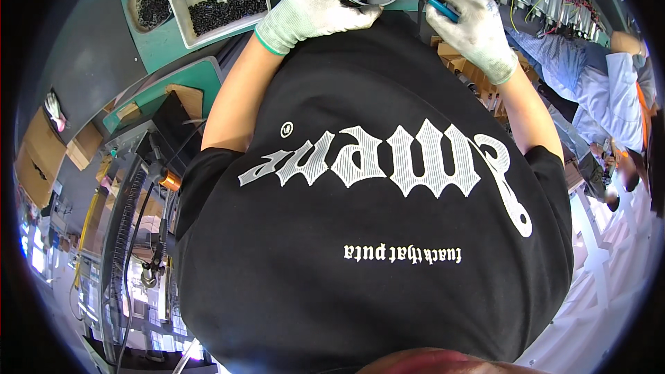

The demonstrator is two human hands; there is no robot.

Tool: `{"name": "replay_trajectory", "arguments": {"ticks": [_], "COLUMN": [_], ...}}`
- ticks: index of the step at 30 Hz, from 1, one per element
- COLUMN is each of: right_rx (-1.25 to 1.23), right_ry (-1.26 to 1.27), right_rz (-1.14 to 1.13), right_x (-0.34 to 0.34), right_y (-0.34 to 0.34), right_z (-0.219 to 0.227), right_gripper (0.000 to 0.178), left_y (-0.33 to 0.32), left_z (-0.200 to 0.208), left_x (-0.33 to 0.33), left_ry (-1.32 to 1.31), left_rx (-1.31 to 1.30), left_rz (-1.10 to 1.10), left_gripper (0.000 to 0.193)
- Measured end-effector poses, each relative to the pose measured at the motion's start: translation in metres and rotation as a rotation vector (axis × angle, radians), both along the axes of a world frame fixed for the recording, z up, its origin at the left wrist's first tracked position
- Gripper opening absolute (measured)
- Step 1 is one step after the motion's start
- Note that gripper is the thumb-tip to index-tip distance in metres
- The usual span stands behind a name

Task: Manually assemble and inspect fan motor components on a factory assembly line.

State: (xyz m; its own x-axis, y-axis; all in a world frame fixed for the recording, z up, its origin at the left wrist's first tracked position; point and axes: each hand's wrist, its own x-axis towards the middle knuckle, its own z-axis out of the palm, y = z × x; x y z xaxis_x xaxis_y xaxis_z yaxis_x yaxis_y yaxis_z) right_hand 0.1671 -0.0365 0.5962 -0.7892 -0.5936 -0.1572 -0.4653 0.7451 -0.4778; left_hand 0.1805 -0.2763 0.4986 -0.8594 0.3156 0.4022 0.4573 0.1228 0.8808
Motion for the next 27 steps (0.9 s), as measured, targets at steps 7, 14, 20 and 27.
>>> {"name": "replay_trajectory", "arguments": {"ticks": [7,14,20,27], "right_rx": [0.006,-0.075,-0.066,-0.100], "right_ry": [0.089,0.227,0.248,0.234], "right_rz": [0.010,-0.013,-0.007,-0.004], "right_x": [0.001,0.008,0.005,0.005], "right_y": [0.003,0.006,0.006,0.004], "right_z": [-0.010,-0.013,-0.014,-0.014], "right_gripper": [0.050,0.046,0.047,0.048], "left_y": [-0.001,-0.003,0.001,0.004], "left_z": [0.011,0.025,0.003,-0.013], "left_x": [-0.002,0.000,-0.005,-0.007], "left_ry": [-0.023,-0.226,-0.032,0.199], "left_rx": [-0.104,-0.076,-0.024,0.086], "left_rz": [-0.074,-0.097,-0.070,-0.041], "left_gripper": [0.080,0.081,0.084,0.086]}}
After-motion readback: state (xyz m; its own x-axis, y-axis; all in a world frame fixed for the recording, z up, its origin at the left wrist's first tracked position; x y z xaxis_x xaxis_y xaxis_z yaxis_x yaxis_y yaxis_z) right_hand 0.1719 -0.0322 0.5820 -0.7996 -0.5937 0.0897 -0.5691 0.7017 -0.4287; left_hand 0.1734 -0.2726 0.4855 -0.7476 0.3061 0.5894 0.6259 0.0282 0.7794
